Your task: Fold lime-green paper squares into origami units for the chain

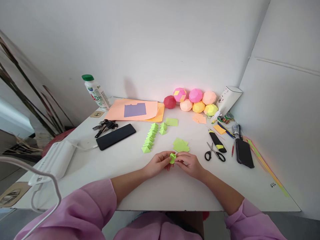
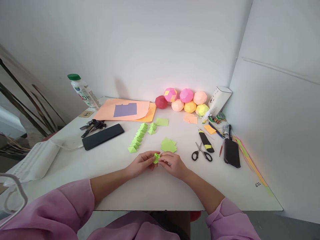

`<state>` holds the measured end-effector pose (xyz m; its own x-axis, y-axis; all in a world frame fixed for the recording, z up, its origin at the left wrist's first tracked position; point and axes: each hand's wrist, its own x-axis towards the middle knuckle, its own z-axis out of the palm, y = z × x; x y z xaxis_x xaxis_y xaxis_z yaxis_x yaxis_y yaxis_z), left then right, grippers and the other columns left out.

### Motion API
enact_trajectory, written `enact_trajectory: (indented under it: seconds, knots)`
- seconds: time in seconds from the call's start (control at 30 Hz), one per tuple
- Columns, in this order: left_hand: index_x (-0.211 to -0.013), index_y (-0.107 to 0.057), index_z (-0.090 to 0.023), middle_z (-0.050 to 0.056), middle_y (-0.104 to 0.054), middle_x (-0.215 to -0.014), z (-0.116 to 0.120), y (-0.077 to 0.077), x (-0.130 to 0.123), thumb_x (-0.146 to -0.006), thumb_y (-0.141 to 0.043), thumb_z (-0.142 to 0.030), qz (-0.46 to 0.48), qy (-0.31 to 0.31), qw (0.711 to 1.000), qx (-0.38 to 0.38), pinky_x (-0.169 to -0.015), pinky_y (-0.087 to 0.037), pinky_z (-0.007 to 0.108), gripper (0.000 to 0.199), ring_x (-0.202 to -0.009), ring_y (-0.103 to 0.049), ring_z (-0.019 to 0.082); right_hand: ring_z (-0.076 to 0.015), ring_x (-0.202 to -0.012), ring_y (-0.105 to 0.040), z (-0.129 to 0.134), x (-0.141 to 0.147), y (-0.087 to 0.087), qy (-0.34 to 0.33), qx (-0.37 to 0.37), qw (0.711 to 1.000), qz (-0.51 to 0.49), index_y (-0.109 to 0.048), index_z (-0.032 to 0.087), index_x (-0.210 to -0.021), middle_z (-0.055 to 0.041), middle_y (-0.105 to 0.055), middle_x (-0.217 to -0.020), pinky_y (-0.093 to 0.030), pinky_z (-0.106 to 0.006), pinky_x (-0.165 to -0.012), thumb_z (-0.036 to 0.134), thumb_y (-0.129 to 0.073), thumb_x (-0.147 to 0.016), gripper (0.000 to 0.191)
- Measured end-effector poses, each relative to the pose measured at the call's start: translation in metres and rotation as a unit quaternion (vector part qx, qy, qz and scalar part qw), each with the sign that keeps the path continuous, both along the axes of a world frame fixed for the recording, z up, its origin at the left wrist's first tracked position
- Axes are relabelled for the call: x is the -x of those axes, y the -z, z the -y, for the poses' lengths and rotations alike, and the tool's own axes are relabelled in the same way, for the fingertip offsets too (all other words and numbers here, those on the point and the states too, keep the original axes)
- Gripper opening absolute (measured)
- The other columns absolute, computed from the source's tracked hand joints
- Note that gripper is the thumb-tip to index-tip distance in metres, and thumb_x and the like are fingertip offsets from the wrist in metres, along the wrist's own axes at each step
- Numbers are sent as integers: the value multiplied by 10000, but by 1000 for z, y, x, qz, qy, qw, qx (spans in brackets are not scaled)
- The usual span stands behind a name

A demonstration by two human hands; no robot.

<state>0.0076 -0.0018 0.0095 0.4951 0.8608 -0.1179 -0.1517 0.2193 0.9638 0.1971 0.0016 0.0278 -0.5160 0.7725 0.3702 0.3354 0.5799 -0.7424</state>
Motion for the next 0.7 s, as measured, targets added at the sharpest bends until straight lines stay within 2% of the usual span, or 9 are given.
enact_trajectory:
  seconds: [0.13,0.27,0.37,0.5,0.6,0.7]
  knots:
    - [-1110,-546,-159,10,-574,-717,1,0,0,-808,-525,-451,4,30,999,-37,-583,-413,261,420,-561,-481,94,-161,-676,-584,2,4,-3,31,110,992,-58,-638,196,-735,-65,-617,-780,-513,-287,-557,348,-590,-783,166]
    - [-1160,-492,-181,25,-585,-780,3,-2,0,-822,-517,-416,11,54,996,-66,-614,-427,268,413,-651,-512,117,-136,-610,-585,4,6,-3,45,244,961,-121,-578,174,-735,-21,-596,-686,-507,-278,-544,349,-641,-741,186]
    - [-1154,-471,-178,29,-584,-787,4,0,-1,-815,-533,-398,-1,60,995,-82,-619,-429,267,409,-689,-524,128,-125,-583,-585,4,7,-2,41,310,937,-159,-515,174,-734,3,-588,-640,-492,-271,-537,336,-670,-718,225]
    - [-1179,-441,-177,17,-560,-758,4,5,-2,-839,-488,-399,-28,55,993,-99,-605,-426,266,409,-632,-513,111,-123,-594,-589,3,8,-2,12,337,923,-184,-429,190,-771,20,-580,-641,-469,-250,-513,304,-663,-726,265]
    - [-1256,-355,-195,-19,-528,-695,4,7,-2,-840,-489,-372,-46,42,992,-111,-608,-426,270,472,-603,-514,106,-125,-615,-592,3,9,-1,1,342,922,-179,-391,210,-890,31,-577,-675,-466,-242,-509,271,-634,-740,293]
    - [-1260,-363,-202,-55,-471,-617,6,5,-1,-832,-495,-324,-68,43,987,-137,-604,-419,265,464,-601,-516,111,-111,-585,-570,4,10,0,7,343,926,-160,-369,225,-970,53,-538,-683,-465,-234,-498,222,-612,-723,347]
